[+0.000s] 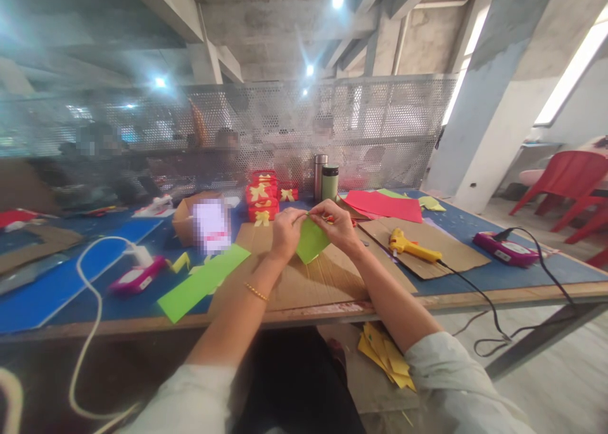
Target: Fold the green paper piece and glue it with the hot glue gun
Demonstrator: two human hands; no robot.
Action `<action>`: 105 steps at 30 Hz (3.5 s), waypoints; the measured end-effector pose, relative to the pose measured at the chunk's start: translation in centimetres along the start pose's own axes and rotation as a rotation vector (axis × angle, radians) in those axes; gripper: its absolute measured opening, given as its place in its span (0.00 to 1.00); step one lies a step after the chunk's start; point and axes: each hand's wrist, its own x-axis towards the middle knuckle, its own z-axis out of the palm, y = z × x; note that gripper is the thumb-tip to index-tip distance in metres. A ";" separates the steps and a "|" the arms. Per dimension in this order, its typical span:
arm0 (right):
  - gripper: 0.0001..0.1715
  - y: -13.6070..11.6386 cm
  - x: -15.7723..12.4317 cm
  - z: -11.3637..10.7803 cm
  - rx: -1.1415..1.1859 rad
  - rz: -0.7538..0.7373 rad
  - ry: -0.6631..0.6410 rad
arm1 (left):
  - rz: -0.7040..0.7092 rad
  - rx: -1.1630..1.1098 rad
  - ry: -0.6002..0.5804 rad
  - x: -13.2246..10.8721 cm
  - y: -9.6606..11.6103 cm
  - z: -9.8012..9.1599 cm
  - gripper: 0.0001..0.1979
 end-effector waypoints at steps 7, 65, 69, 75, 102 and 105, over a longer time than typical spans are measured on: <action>0.06 0.4 0.0 0.0 -0.028 -0.075 -0.009 | 0.044 -0.010 -0.020 -0.3 -0.3 0.2 0.07; 0.08 -1.5 0.4 -1.7 -0.159 -0.173 0.142 | 0.065 -0.175 0.154 0.7 1.9 -1.6 0.06; 0.07 -2.2 0.4 -1.8 -0.120 -0.167 0.157 | 0.147 -0.049 0.191 0.6 2.1 -1.7 0.08; 0.08 -2.0 0.4 -1.5 -0.116 -0.093 0.096 | 0.166 0.039 0.189 0.5 2.0 -1.5 0.10; 0.12 -1.4 0.3 -0.7 -0.155 -0.126 0.075 | 0.047 -0.170 0.146 0.2 1.2 -0.6 0.12; 0.11 -1.4 0.3 -0.5 -0.152 -0.142 0.087 | 0.045 -0.159 0.146 0.1 1.3 -0.6 0.11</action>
